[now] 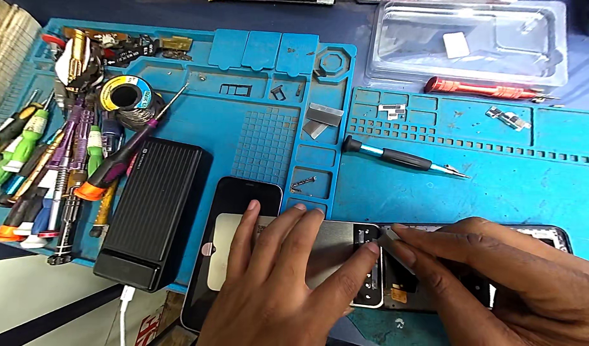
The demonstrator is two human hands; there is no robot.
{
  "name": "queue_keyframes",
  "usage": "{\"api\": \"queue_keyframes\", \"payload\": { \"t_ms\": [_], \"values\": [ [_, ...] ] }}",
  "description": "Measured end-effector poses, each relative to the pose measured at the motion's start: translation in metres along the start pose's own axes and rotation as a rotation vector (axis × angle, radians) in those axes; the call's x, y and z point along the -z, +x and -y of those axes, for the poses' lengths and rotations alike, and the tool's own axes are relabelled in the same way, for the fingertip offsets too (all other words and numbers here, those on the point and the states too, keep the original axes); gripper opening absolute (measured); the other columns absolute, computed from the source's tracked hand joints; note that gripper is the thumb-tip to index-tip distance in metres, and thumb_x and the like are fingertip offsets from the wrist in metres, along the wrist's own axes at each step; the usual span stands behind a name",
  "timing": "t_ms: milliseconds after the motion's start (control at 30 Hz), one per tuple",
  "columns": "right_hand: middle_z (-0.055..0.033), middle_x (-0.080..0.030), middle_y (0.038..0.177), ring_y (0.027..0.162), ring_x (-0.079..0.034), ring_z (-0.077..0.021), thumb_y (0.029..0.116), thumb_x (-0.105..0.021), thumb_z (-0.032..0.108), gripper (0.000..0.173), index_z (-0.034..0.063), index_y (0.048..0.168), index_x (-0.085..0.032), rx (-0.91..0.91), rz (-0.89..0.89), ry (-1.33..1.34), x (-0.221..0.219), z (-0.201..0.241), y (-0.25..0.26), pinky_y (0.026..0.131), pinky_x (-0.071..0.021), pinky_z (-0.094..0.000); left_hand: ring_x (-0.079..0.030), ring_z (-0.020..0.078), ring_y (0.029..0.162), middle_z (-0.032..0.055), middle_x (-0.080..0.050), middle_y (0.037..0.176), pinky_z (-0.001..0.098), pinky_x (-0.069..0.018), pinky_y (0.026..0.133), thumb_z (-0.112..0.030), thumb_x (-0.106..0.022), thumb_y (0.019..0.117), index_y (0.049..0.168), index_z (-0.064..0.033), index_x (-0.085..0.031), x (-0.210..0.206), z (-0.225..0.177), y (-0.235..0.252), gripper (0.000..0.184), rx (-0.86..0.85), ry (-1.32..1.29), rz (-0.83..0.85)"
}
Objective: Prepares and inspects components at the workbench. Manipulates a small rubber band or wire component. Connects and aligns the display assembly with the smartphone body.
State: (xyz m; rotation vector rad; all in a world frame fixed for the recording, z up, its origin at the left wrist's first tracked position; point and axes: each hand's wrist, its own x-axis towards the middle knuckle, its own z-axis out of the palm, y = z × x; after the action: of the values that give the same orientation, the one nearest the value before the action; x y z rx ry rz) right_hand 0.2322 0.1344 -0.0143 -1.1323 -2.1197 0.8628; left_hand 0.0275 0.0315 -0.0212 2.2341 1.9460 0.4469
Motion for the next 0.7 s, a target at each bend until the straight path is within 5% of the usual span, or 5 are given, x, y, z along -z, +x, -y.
{"api": "queue_keyframes", "payload": {
  "t_ms": [700],
  "values": [
    [0.0028,-0.07,0.083,0.074,-0.062,-0.0031,0.0949,-0.067,0.017,0.015,0.0145,0.095,-0.082,0.117,0.04,-0.081,0.0077,-0.0034,0.0019,0.059,-0.047,-0.0196,-0.039,0.0336,0.147,0.0138,-0.051,0.149,0.0711,-0.0184,0.119,-0.044,-0.048,0.1052,0.146,-0.0389,-0.054,0.0002,0.0011,-0.0004,0.042,0.007,-0.023,-0.008]
  ]
}}
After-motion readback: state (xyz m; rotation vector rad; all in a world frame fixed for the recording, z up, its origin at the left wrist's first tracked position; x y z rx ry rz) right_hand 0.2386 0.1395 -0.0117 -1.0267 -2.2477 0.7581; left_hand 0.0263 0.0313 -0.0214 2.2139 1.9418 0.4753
